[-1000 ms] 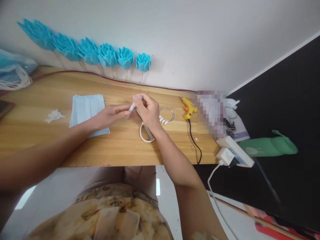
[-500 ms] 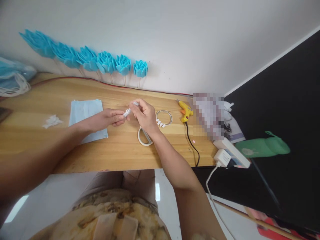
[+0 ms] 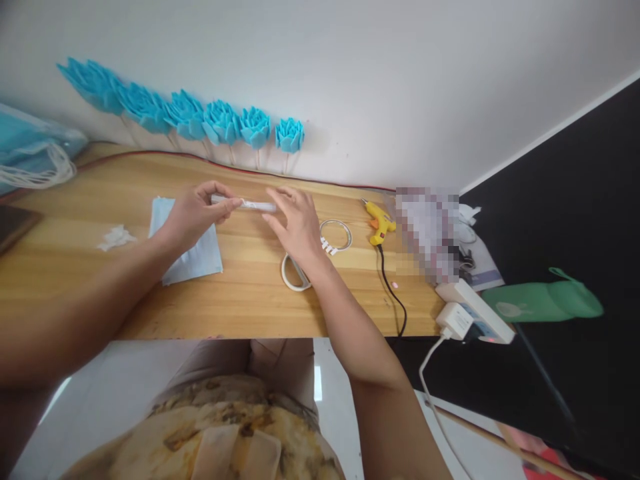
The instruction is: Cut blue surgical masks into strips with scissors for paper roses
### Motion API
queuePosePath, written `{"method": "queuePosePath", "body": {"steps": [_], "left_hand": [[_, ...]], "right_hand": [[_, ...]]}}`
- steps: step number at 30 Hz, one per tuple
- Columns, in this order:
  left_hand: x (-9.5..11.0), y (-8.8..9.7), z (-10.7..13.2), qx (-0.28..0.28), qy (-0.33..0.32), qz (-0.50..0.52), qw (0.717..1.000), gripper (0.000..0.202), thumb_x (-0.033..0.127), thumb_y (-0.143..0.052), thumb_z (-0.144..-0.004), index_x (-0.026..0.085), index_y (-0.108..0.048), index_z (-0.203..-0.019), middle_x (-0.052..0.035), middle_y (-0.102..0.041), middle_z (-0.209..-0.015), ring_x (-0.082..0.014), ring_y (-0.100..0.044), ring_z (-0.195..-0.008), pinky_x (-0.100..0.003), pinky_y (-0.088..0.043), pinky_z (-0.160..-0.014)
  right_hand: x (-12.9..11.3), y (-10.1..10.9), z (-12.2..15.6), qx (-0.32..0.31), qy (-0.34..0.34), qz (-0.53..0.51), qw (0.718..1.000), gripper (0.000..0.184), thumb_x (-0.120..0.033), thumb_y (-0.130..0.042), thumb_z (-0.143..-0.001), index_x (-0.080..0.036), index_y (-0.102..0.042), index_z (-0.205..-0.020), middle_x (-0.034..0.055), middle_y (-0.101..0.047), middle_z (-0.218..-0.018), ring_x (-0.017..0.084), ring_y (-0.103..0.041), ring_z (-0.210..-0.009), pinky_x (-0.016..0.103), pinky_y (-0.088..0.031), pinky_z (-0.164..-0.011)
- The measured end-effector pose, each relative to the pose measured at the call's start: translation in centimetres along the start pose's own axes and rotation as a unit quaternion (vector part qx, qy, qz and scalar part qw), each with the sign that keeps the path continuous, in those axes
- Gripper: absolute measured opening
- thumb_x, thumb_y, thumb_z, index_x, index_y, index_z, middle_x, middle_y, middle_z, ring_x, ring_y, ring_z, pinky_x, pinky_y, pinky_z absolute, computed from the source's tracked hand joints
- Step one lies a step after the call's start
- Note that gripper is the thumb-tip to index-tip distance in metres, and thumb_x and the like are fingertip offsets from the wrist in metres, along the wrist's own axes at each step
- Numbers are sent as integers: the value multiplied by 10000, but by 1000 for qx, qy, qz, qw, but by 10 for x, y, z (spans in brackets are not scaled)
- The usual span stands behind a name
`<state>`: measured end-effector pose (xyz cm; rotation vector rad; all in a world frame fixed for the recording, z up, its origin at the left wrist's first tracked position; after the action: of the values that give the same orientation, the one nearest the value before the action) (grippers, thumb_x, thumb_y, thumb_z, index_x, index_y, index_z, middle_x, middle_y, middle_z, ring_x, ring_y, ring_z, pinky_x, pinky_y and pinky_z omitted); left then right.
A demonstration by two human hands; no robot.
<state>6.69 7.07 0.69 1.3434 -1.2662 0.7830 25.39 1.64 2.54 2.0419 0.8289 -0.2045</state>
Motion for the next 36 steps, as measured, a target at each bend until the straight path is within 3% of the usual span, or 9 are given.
{"method": "queuePosePath", "body": {"steps": [3, 6, 11, 15, 18, 25, 29, 33, 36], "left_hand": [[12, -2, 5, 1, -54, -89, 995, 191, 372, -773, -786, 209, -683, -742, 32, -606, -603, -129, -513, -578, -267, -387, -548], [20, -16, 13, -58, -83, -56, 993, 226, 407, -774, -795, 195, -699, -778, 2, -682, -708, -140, -551, -621, -277, -417, -577], [23, -25, 19, -90, -82, 100, 987, 522, 564, -665, -890, 205, -607, -1265, -10, -689, -764, -149, -617, -642, -287, -515, -657], [10, -35, 19, -143, -42, 51, 988, 539, 641, -666, -855, 169, -718, -1111, -79, -761, -991, -221, -695, -917, -317, -538, -840], [6, -48, 23, -212, -39, 37, 976, 423, 578, -691, -840, 170, -763, -928, -74, -775, -1006, -237, -698, -971, -328, -527, -899], [-8, -49, 22, -205, -21, -49, 977, 253, 452, -738, -789, 200, -761, -779, -9, -759, -777, -192, -676, -744, -287, -515, -699], [-5, -45, 19, -177, -57, -33, 982, 410, 612, -723, -793, 214, -784, -871, -39, -791, -920, -234, -714, -885, -317, -543, -825], [0, -27, 12, -101, -52, 12, 993, 641, 724, -470, -928, 171, -763, -1065, -123, -767, -1127, -249, -698, -1066, -353, -525, -976], [-5, -15, 9, -45, -28, 19, 998, 646, 700, -443, -956, 150, -735, -1128, -139, -763, -1094, -229, -703, -1011, -353, -536, -953]], "right_hand": [[-13, -5, 1, -29, 33, 49, 998, 404, -300, -669, -921, -259, -652, -1323, 117, -661, -1308, 298, -565, -1227, 505, -438, -1068], [-24, -15, 4, -77, 44, 14, 996, 325, -275, -629, -948, -246, -681, -1267, 99, -721, -1156, 266, -611, -1094, 453, -476, -997], [-5, -20, 5, -53, -110, -210, 970, 254, -348, -664, -915, -226, -711, -1133, 32, -733, -953, 168, -642, -833, 316, -531, -773], [12, -26, 8, -20, -224, -395, 891, 414, -524, -728, -815, -206, -675, -1074, 16, -712, -905, 128, -634, -766, 238, -512, -619], [13, -28, 8, -17, -244, -420, 874, 434, -584, -735, -782, -210, -676, -995, 11, -694, -877, 119, -624, -753, 225, -507, -609], [8, -15, 7, -3, -200, -320, 926, 406, -615, -656, -854, -211, -670, -884, -42, -559, -675, 83, -437, -565, 232, -368, -538], [-7, -3, 7, -6, -151, -235, 960, 405, -605, -578, -917, -216, -620, -815, -27, -572, -678, 105, -464, -606, 257, -389, -607], [-28, 9, 4, 5, -90, -140, 986, 342, -518, -507, -986, -224, -612, -846, 2, -637, -766, 129, -518, -665, 286, -411, -687], [-42, -2, 2, -69, -39, -85, 993, 301, -447, -498, -999, -220, -607, -834, 19, -663, -802, 146, -546, -706, 297, -398, -702]]}}
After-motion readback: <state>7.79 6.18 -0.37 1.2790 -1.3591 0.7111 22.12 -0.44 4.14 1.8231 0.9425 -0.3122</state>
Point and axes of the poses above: each hand's wrist, its own z-axis away from the middle knuckle, its own y-axis out of the back of the hand, x = y × z, the point moved 8 cm from there along -z, towards the middle knuckle
